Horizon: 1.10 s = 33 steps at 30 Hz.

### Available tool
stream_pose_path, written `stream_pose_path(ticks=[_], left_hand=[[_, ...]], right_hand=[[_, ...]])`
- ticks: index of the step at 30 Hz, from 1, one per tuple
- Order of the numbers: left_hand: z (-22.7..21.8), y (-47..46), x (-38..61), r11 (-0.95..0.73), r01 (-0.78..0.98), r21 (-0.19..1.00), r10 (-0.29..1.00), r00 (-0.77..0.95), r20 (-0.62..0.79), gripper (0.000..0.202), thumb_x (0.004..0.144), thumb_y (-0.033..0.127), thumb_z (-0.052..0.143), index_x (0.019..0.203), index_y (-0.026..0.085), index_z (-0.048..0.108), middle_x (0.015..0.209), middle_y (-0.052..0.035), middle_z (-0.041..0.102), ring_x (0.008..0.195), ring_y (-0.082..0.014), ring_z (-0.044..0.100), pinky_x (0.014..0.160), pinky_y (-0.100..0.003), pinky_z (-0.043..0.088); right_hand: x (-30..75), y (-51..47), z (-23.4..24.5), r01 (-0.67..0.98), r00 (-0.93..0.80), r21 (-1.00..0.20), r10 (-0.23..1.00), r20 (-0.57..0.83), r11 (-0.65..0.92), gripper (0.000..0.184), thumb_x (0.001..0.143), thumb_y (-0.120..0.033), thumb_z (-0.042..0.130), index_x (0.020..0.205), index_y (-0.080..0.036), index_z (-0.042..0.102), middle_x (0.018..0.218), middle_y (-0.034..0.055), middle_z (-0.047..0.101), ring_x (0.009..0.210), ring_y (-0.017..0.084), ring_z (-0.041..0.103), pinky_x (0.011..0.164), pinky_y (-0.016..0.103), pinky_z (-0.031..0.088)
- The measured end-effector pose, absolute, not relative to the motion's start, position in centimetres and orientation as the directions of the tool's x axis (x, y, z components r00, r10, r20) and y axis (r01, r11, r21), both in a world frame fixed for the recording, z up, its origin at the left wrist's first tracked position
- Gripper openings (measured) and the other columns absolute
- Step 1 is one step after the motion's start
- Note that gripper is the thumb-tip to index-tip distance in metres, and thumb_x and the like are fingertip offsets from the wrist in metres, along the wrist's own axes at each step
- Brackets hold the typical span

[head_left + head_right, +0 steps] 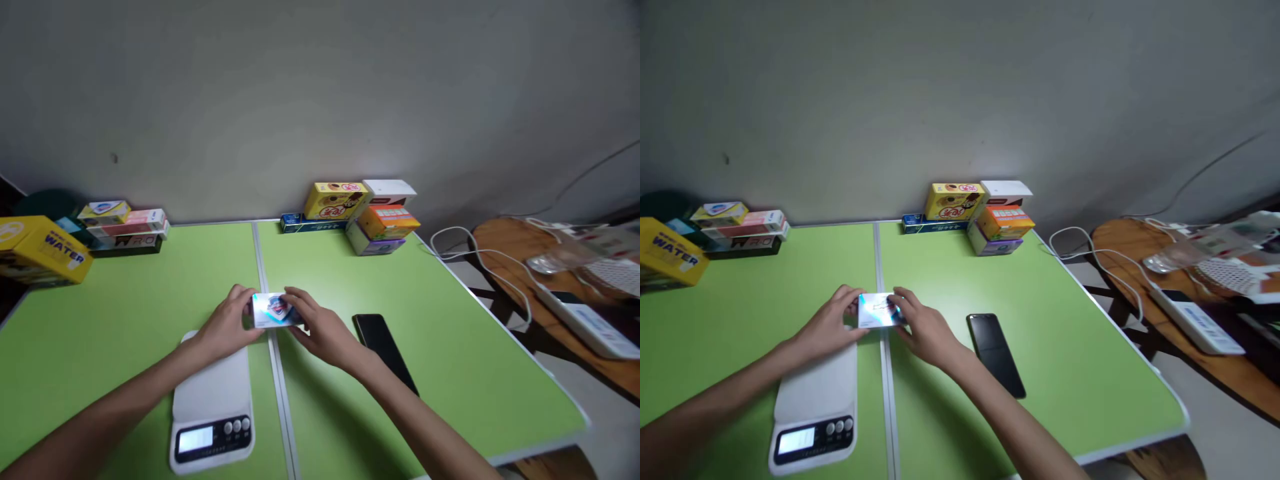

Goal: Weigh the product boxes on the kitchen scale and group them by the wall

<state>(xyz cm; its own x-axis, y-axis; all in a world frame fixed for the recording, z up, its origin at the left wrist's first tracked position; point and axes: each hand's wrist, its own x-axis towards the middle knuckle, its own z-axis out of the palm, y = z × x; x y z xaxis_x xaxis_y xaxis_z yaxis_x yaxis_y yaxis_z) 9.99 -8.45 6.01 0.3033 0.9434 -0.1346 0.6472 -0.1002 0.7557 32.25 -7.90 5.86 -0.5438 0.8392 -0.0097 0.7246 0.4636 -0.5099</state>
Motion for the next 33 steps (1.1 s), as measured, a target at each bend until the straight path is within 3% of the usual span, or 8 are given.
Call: stream_pose_path(ticks=[3, 5, 10, 16, 19, 26, 30, 33], left_hand=[[4.8, -3.3, 15.4, -0.14, 0.662, 0.736, 0.954, 0.29, -0.08, 0.05, 0.07, 0.024, 0.068, 0.116, 0.017, 0.051, 0.11, -0.0064, 0.051, 0.092, -0.02, 0.06, 0.084, -0.033, 0.051], [3.6, 0.7, 19.2, -0.126, 0.67, 0.732, 0.962, 0.264, -0.076, 0.048, 0.069, 0.025, 0.069, 0.113, 0.016, 0.052, 0.11, -0.0073, 0.051, 0.089, -0.0192, 0.061, 0.083, -0.031, 0.051], [0.8, 9.6, 27.4, -0.124, 0.675, 0.727, 0.97, 0.238, -0.056, 0.046, 0.07, 0.021, 0.067, 0.113, 0.016, 0.052, 0.115, -0.0114, 0.052, 0.093, -0.0235, 0.063, 0.083, -0.033, 0.05], [-1.5, 14.7, 32.3, -0.12, 0.653, 0.748, 0.98, 0.199, -0.017, 0.05, 0.079, 0.017, 0.057, 0.125, 0.012, 0.041, 0.126, -0.0207, 0.049, 0.112, -0.032, 0.056, 0.092, -0.041, 0.045], [-2.2, 15.2, 33.2, -0.117, 0.638, 0.761, 0.983, 0.185, -0.003, 0.051, 0.082, 0.012, 0.051, 0.13, 0.015, 0.034, 0.128, -0.0176, 0.05, 0.117, -0.0282, 0.053, 0.096, -0.037, 0.041], [-2.9, 15.8, 33.4, -0.13, 0.623, 0.772, 0.976, 0.218, -0.012, 0.042, 0.084, 0.011, 0.046, 0.124, 0.017, 0.038, 0.129, -0.0148, 0.049, 0.119, -0.0266, 0.052, 0.099, -0.036, 0.039], [-1.2, 15.5, 32.4, -0.168, 0.614, 0.771, 0.953, 0.302, -0.033, 0.046, 0.079, 0.005, 0.047, 0.124, 0.013, 0.04, 0.125, -0.0188, 0.051, 0.115, -0.0282, 0.054, 0.096, -0.04, 0.043], [1.2, 13.7, 29.9, -0.243, 0.604, 0.759, 0.918, 0.396, -0.022, 0.049, 0.073, 0.002, 0.051, 0.12, 0.016, 0.045, 0.119, -0.0143, 0.056, 0.11, -0.0255, 0.057, 0.092, -0.037, 0.046]], right_hand=[[34.7, -4.8, 4.9, 0.892, -0.371, -0.277, 0.929, 0.003, 0.357, 0.046, 0.086, -0.017, 0.048, 0.131, -0.023, 0.045, 0.144, 0.0114, 0.044, 0.08, 0.024, 0.069, 0.063, 0.035, 0.053], [36.3, -2.1, 3.7, 0.939, -0.271, -0.21, 0.962, 0.031, 0.272, 0.044, 0.086, -0.016, 0.045, 0.13, -0.023, 0.047, 0.145, 0.0103, 0.042, 0.085, 0.025, 0.069, 0.061, 0.034, 0.053], [39.5, 4.9, 0.4, 0.965, -0.116, -0.223, 0.987, 0.111, 0.139, 0.048, 0.083, -0.013, 0.045, 0.131, -0.013, 0.045, 0.142, 0.0171, 0.043, 0.101, 0.031, 0.064, 0.071, 0.04, 0.055], [42.6, 10.8, -2.0, 0.967, -0.084, -0.225, 0.981, 0.174, 0.123, 0.047, 0.082, -0.008, 0.044, 0.129, -0.008, 0.046, 0.136, 0.0227, 0.047, 0.114, 0.031, 0.056, 0.091, 0.042, 0.05], [43.4, 12.2, -2.9, 0.96, -0.08, -0.248, 0.977, 0.197, 0.129, 0.044, 0.086, -0.012, 0.041, 0.129, -0.008, 0.046, 0.136, 0.0224, 0.046, 0.118, 0.031, 0.053, 0.095, 0.042, 0.048], [44.2, 12.8, -4.3, 0.944, -0.119, -0.278, 0.969, 0.215, 0.177, 0.054, 0.081, -0.01, 0.044, 0.135, -0.009, 0.04, 0.138, 0.0225, 0.043, 0.128, 0.032, 0.043, 0.104, 0.049, 0.04], [44.0, 12.3, -3.1, 0.945, -0.152, -0.259, 0.968, 0.199, 0.201, 0.059, 0.074, -0.004, 0.045, 0.133, -0.006, 0.042, 0.137, 0.024, 0.044, 0.125, 0.033, 0.046, 0.101, 0.048, 0.043], [42.2, 10.7, -1.2, 0.921, -0.227, -0.271, 0.951, 0.211, 0.28, 0.061, 0.07, -0.003, 0.045, 0.13, -0.009, 0.044, 0.134, 0.0217, 0.047, 0.122, 0.032, 0.049, 0.1, 0.049, 0.044]])
